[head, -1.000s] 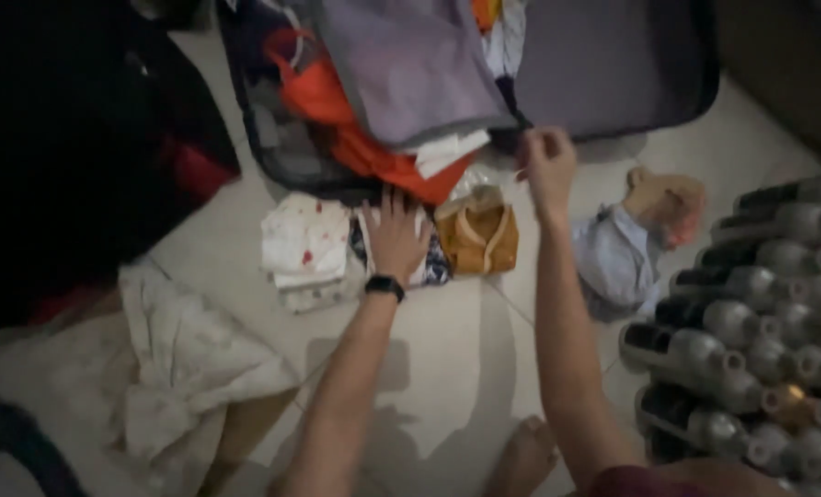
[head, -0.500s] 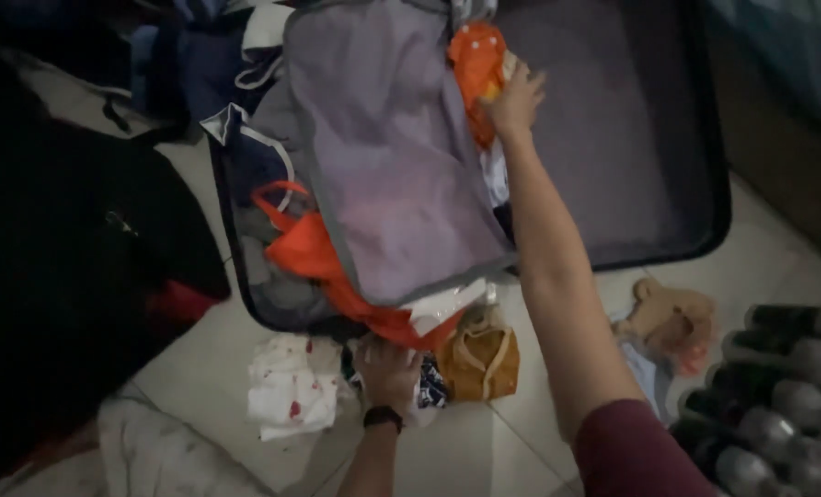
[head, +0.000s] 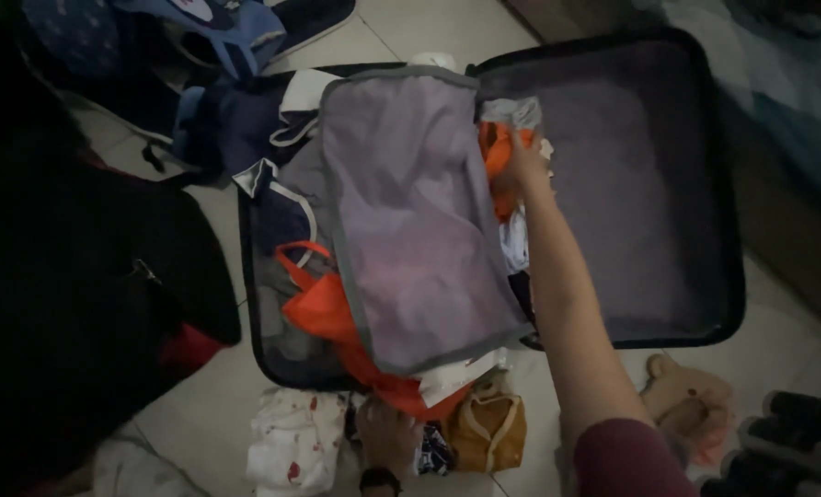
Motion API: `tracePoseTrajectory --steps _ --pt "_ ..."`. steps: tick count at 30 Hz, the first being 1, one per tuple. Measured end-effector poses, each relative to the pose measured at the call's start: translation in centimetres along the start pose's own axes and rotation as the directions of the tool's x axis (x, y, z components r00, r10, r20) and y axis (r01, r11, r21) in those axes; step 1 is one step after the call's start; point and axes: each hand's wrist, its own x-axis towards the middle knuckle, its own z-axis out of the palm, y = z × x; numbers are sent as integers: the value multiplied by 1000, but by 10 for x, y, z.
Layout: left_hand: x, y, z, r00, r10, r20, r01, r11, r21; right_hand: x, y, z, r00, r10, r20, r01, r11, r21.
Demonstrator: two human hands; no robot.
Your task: Organizing and packing baby clothes and items into a suitcase on the floor.
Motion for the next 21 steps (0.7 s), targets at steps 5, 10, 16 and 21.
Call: tracePoseTrajectory --steps 5,10,16,21 --pt "-7 -1 6 1000 -11 -15 11 1000 17 5 38 44 889 -226 -398 258 966 27" --pt "3 2 3 919 -90 384 15 981 193 -3 86 66 825 -46 -563 208 952 226" --pt "0 0 10 994 -10 -107 20 996 87 -103 181 14 401 15 -916 868 312 386" --pt "10 14 -13 984 15 -180 7 992 123 -258 230 -28 533 -151 -833 807 388 446"
